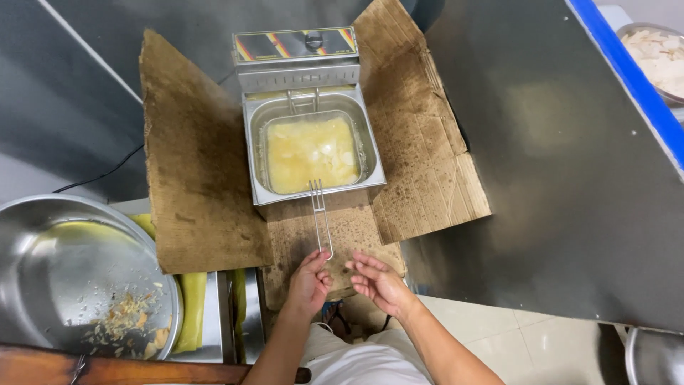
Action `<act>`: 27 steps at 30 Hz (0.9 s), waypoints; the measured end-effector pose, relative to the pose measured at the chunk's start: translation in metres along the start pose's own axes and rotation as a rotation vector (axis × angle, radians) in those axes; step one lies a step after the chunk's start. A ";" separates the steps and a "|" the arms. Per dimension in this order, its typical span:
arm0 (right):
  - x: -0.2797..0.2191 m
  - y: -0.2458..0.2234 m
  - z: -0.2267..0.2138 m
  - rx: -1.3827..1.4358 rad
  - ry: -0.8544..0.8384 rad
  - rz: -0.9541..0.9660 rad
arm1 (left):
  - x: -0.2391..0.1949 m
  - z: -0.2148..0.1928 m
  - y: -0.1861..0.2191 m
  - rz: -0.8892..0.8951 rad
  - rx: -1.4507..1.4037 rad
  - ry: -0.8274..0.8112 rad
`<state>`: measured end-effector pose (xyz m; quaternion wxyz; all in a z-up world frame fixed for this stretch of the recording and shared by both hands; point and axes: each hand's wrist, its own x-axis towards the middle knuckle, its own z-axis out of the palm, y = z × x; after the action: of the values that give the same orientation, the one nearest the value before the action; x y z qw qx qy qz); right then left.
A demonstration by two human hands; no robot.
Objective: Frying sliced raw materials in a deep fryer and then seasoning the fried chips in a box.
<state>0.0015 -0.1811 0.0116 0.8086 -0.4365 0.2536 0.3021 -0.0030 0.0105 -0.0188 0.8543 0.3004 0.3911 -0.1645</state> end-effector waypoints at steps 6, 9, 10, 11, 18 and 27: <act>-0.056 -0.005 -0.046 0.064 0.175 0.000 | -0.006 0.019 0.007 -0.017 -0.072 0.062; -0.078 -0.004 -0.076 0.142 0.256 -0.039 | -0.023 0.033 0.019 -0.001 0.032 0.002; -0.086 -0.003 -0.083 0.143 0.256 -0.046 | -0.008 0.027 0.015 0.001 0.034 -0.004; -0.094 -0.003 -0.091 0.166 0.261 -0.074 | 0.006 0.021 0.011 -0.012 0.039 0.001; -0.148 -0.018 -0.126 0.181 0.175 -0.247 | -0.004 0.053 0.029 0.011 0.233 0.145; -0.259 -0.069 -0.238 -0.149 -0.110 -0.958 | 0.001 0.039 0.034 0.140 0.159 0.084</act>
<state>-0.1624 -0.4853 0.1073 0.8354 -0.5443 -0.0413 -0.0639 0.0373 0.0118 0.0135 0.8200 0.4003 0.3904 -0.1221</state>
